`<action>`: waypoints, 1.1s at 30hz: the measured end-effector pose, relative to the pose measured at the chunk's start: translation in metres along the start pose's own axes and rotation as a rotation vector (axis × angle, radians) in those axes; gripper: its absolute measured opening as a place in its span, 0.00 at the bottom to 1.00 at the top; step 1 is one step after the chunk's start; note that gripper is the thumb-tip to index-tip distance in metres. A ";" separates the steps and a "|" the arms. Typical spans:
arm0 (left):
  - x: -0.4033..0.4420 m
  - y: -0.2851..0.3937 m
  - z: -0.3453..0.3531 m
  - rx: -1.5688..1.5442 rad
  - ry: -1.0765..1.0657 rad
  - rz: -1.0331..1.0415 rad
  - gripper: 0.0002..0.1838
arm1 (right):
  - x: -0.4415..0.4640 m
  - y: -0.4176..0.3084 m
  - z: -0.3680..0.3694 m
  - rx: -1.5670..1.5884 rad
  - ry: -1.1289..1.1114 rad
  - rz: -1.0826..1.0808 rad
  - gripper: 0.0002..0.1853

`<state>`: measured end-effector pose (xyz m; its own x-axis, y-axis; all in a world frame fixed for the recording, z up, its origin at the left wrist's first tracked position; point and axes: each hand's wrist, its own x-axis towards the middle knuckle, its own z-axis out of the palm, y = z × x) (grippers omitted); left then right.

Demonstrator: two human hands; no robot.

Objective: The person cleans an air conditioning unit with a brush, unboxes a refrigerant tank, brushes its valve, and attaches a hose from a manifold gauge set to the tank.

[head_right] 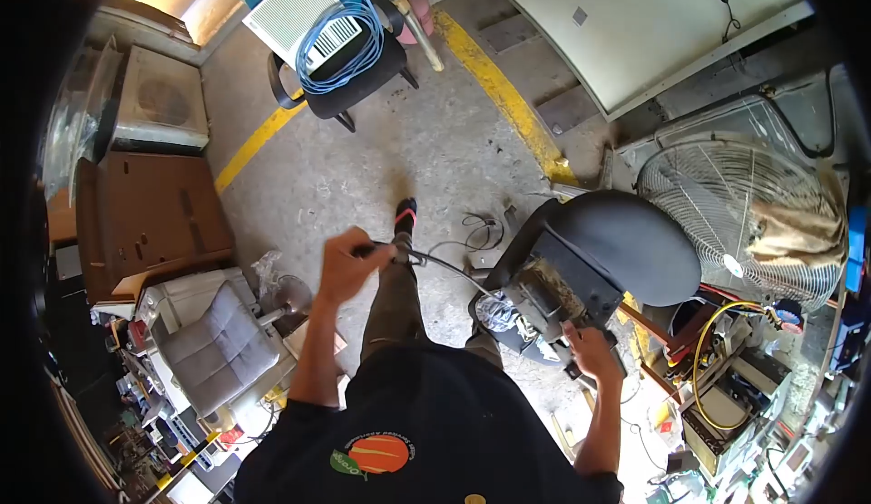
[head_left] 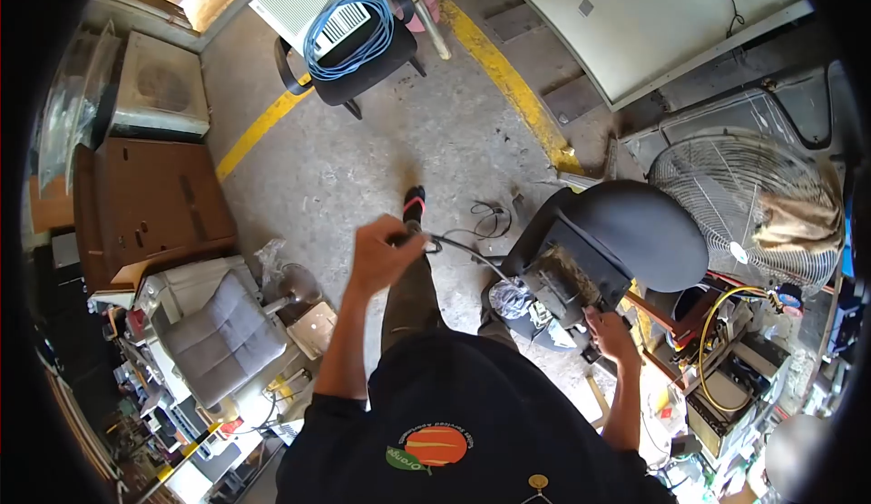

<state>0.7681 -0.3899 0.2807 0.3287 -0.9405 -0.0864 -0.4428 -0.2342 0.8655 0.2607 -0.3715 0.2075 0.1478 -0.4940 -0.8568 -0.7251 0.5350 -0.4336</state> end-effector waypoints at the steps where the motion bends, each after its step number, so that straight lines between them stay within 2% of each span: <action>1: 0.025 -0.001 -0.018 -0.026 -0.026 -0.110 0.21 | -0.007 -0.026 0.005 0.097 -0.021 0.045 0.36; 2: 0.049 -0.006 -0.036 -0.050 -0.054 -0.217 0.21 | -0.014 -0.057 0.015 0.195 -0.040 0.087 0.35; 3: 0.072 -0.018 -0.050 -0.060 -0.046 -0.217 0.21 | -0.011 -0.079 0.029 0.235 0.015 0.107 0.34; 4: 0.101 -0.032 -0.068 0.071 -0.058 -0.154 0.20 | 0.003 -0.091 0.041 0.276 -0.004 0.044 0.34; 6: 0.154 -0.074 -0.109 0.245 -0.089 -0.038 0.19 | 0.034 -0.132 0.068 0.332 -0.027 0.100 0.33; 9: 0.206 -0.124 -0.173 0.325 -0.180 -0.243 0.22 | 0.085 -0.197 0.111 0.406 -0.048 0.109 0.31; 11: 0.212 -0.189 -0.219 0.388 -0.204 -0.320 0.23 | 0.125 -0.218 0.150 0.367 -0.023 0.084 0.31; 13: 0.194 -0.276 -0.278 0.737 -0.379 -0.311 0.23 | 0.172 -0.229 0.186 0.326 0.022 0.028 0.31; 15: 0.154 -0.337 -0.340 0.715 -0.400 -0.488 0.22 | 0.207 -0.240 0.200 0.258 -0.071 0.015 0.37; 17: 0.113 -0.387 -0.384 0.671 -0.317 -0.585 0.18 | 0.211 -0.289 0.201 0.196 -0.138 -0.060 0.40; 19: 0.099 -0.413 -0.417 0.775 -0.113 -0.424 0.15 | 0.205 -0.345 0.203 0.099 -0.149 -0.137 0.39; 20: 0.100 -0.428 -0.434 0.774 -0.132 -0.419 0.15 | 0.203 -0.367 0.205 0.036 -0.134 -0.141 0.38; 21: 0.105 -0.444 -0.451 0.701 0.045 -0.470 0.15 | 0.193 -0.396 0.204 -0.066 -0.142 -0.250 0.36; 22: 0.117 -0.452 -0.462 0.628 0.206 -0.513 0.15 | 0.183 -0.421 0.205 -0.157 -0.144 -0.350 0.35; 23: 0.130 -0.452 -0.468 0.641 0.147 -0.492 0.15 | 0.174 -0.440 0.205 -0.162 -0.147 -0.340 0.35; 25: 0.177 -0.448 -0.478 0.612 0.286 -0.693 0.15 | 0.169 -0.466 0.205 -0.191 -0.133 -0.329 0.37; 26: 0.203 -0.441 -0.474 0.632 0.234 -0.659 0.15 | 0.171 -0.472 0.208 -0.220 -0.123 -0.326 0.38; 28: 0.244 -0.404 -0.440 -0.012 0.317 -0.879 0.11 | 0.186 -0.467 0.219 -0.157 -0.118 -0.334 0.40; 30: 0.280 -0.345 -0.390 0.001 0.219 -0.910 0.11 | 0.212 -0.458 0.236 -0.158 -0.108 -0.289 0.41; 32: 0.300 -0.319 -0.352 -0.007 -0.009 -0.970 0.12 | 0.239 -0.446 0.252 -0.118 -0.117 -0.213 0.44; 33: 0.306 -0.312 -0.331 0.020 -0.039 -0.953 0.12 | 0.254 -0.434 0.259 -0.080 -0.102 -0.202 0.44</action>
<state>1.2829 -0.5234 0.1478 0.5305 -0.3597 -0.7676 -0.0175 -0.9099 0.4144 0.7878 -0.5518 0.1057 0.3593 -0.5114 -0.7806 -0.7245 0.3744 -0.5787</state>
